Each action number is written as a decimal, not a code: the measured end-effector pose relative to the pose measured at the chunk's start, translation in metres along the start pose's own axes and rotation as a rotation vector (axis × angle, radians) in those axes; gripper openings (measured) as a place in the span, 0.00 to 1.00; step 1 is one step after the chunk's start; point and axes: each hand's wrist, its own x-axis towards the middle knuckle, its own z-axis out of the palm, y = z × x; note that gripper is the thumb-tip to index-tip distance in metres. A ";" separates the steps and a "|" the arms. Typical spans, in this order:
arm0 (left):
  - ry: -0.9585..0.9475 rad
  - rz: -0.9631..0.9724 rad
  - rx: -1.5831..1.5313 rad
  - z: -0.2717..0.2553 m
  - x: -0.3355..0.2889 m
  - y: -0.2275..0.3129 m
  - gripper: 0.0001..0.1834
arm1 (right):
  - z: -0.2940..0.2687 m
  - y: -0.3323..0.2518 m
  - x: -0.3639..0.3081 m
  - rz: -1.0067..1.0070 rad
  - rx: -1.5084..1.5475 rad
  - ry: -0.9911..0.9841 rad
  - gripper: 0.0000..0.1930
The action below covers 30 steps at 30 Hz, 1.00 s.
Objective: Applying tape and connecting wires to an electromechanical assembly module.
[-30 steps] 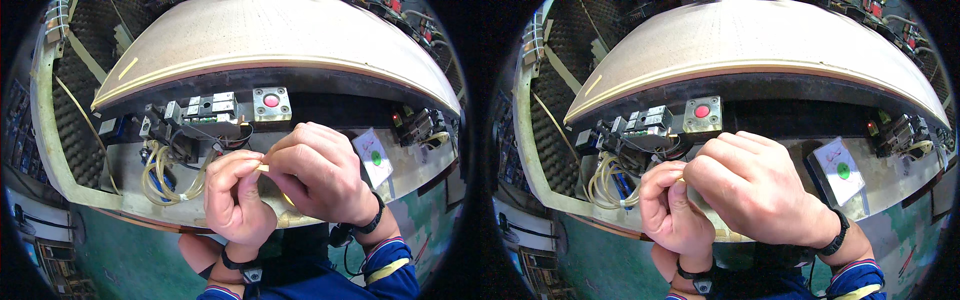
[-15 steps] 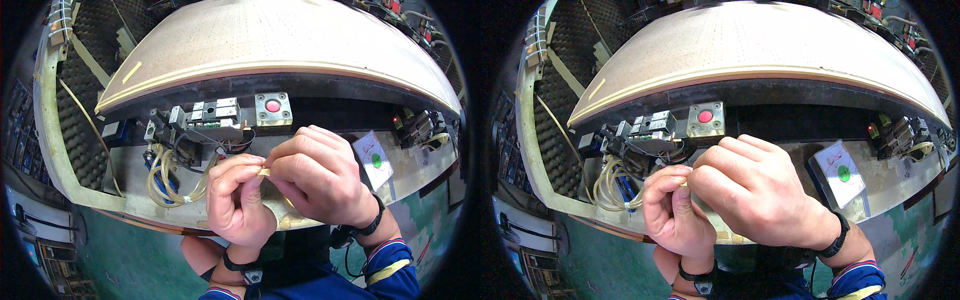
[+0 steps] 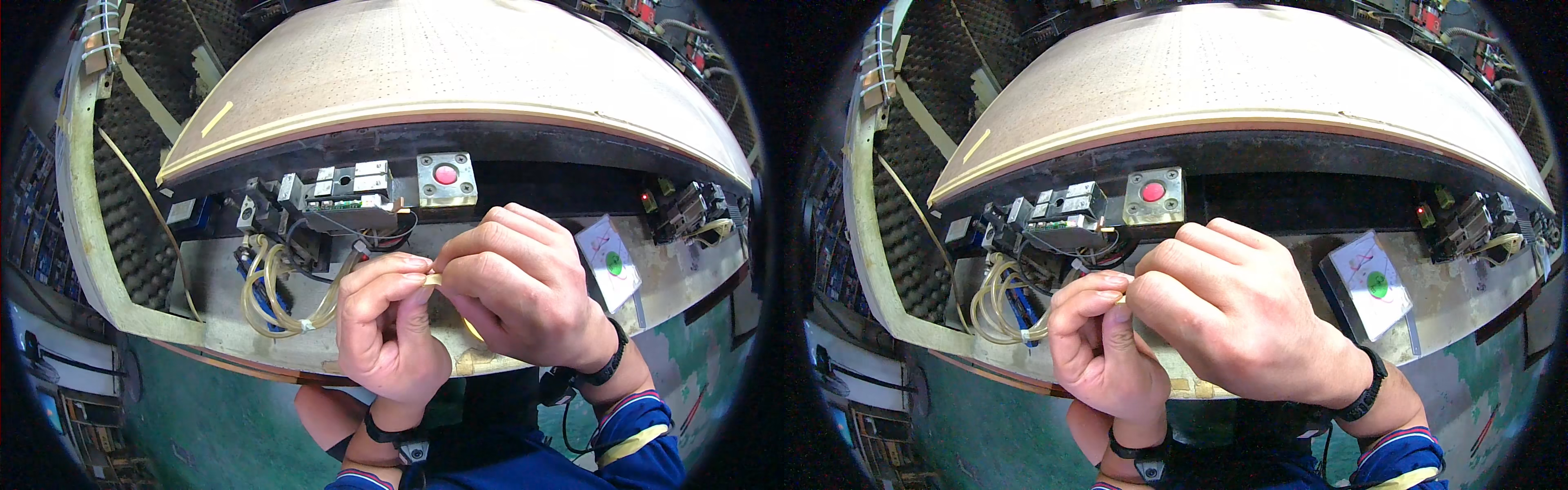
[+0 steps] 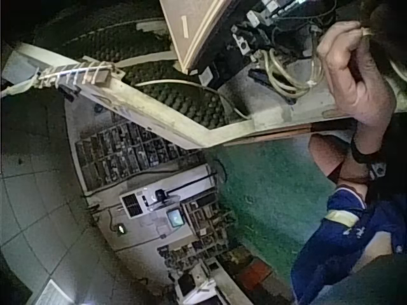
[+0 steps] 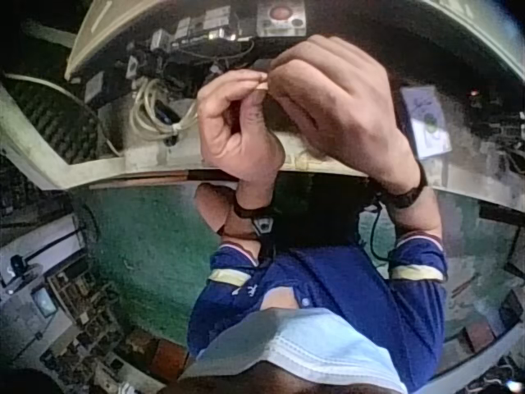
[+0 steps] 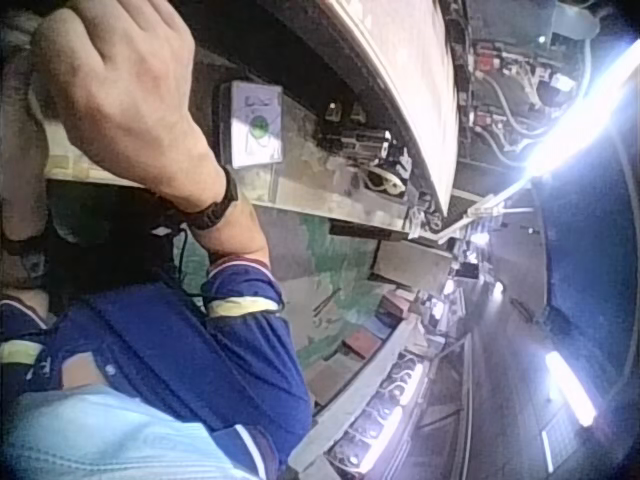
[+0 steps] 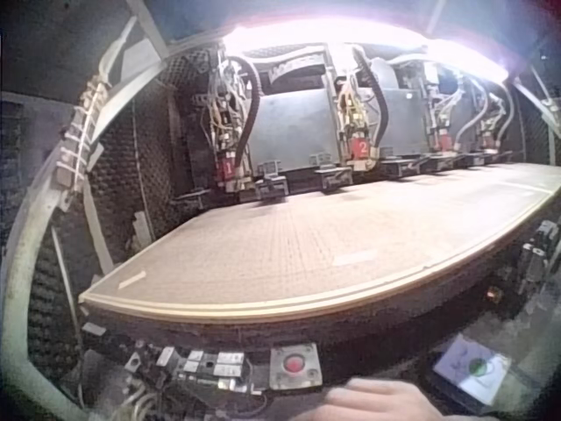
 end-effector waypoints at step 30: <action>-0.018 -0.050 0.017 0.001 0.001 0.003 0.04 | 0.000 -0.001 0.002 0.155 0.129 0.053 0.11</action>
